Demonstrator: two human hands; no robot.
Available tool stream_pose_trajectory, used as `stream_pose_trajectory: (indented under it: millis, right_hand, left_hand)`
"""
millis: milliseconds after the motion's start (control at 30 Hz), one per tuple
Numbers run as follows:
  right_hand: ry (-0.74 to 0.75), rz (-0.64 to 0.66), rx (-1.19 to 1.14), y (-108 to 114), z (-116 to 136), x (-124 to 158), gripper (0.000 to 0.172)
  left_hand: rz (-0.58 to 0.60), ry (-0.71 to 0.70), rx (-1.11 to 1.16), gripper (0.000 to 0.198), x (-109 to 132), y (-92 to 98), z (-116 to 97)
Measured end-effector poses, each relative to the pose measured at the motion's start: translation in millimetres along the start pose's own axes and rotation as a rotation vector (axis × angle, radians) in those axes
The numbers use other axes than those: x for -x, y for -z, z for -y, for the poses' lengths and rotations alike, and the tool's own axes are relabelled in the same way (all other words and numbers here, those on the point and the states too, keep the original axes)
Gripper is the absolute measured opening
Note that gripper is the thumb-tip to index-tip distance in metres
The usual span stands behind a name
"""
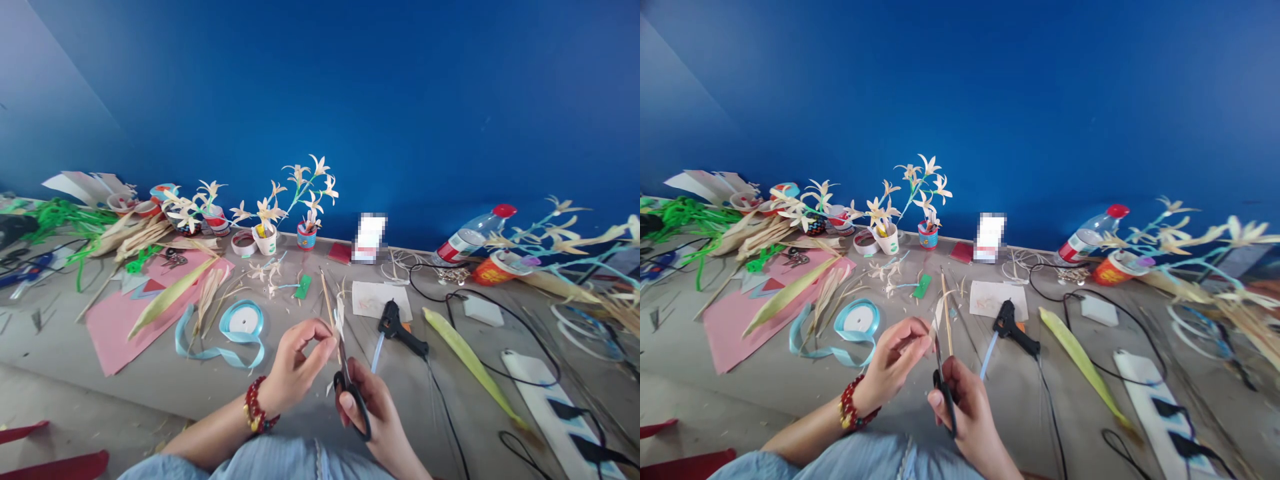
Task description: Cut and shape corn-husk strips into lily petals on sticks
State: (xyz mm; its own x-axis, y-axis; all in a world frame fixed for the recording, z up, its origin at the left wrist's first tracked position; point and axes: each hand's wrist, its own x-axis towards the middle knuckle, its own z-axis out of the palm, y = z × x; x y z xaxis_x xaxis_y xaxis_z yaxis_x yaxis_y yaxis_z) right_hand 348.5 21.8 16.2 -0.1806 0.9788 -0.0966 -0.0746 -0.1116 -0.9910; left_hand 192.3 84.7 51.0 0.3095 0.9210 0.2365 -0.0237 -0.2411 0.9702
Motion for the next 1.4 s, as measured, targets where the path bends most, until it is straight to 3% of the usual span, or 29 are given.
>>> stream_pose_trajectory:
  millis: [767, 1033, 1400]
  right_hand:
    - [-0.009, -0.018, 0.044, 0.5, -4.8, 0.1, 0.047]
    - [-0.029, 0.004, 0.044, -1.0, -1.1, -0.6, 0.052]
    - [-0.015, 0.104, 0.083, 3.4, 12.7, -1.6, 0.059]
  left_hand:
    - [-0.042, 0.224, 0.377, 0.026, 1.7, -0.5, 8.8]
    - [-0.142, 0.218, 0.656, 0.019, -2.3, -3.2, 9.4]
    - [-0.082, 0.183, 0.686, 0.018, -4.7, 0.0, 5.5]
